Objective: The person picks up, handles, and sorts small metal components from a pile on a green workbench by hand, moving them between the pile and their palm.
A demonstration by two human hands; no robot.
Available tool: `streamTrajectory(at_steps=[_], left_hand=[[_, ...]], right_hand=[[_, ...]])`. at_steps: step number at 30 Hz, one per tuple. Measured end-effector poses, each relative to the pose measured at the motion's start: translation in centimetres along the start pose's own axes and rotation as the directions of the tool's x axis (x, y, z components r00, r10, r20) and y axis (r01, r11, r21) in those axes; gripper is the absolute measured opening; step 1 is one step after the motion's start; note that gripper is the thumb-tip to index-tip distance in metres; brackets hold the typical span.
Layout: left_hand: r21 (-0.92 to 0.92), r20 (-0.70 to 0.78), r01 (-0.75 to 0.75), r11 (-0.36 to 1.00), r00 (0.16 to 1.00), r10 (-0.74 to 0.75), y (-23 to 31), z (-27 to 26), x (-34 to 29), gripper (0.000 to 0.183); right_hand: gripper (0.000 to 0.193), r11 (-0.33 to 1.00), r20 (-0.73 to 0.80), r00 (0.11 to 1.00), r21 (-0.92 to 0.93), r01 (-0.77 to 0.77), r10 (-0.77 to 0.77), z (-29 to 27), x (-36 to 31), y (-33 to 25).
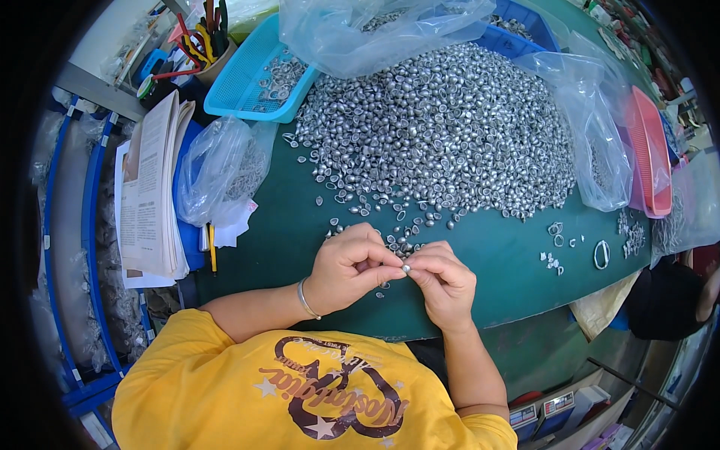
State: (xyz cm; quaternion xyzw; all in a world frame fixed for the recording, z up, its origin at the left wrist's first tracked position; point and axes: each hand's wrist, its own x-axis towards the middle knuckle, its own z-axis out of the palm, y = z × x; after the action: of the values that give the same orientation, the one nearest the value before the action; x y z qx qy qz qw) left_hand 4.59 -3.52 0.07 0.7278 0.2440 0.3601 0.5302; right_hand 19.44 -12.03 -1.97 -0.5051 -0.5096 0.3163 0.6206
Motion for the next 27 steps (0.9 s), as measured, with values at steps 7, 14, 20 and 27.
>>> streamTrajectory(at_steps=[7,14,20,27], left_hand=[[0.018,0.004,-0.055,0.998,0.998,0.055,0.0,0.0,-0.1,0.011],[-0.122,0.155,0.238,0.964,0.964,-0.218,-0.4,-0.5,0.0,0.009],[-0.052,0.320,0.290,0.956,0.911,-0.259,-0.4,-2.2,1.4,0.012],[0.361,-0.557,0.222,0.906,0.830,0.018,-1.1,-11.3,10.0,0.010]], right_hand=[[0.009,1.000,0.002,1.000,-0.005,-0.006,0.006,-0.1,-0.3,-0.1],[0.011,0.979,-0.009,0.999,-0.198,0.044,-0.047,0.4,-0.2,-0.3],[0.012,0.984,-0.062,0.998,-0.176,-0.034,0.023,1.2,-0.9,-1.2],[0.007,0.894,-0.181,0.983,-0.446,-0.050,-0.036,-1.9,-0.2,-1.7]])
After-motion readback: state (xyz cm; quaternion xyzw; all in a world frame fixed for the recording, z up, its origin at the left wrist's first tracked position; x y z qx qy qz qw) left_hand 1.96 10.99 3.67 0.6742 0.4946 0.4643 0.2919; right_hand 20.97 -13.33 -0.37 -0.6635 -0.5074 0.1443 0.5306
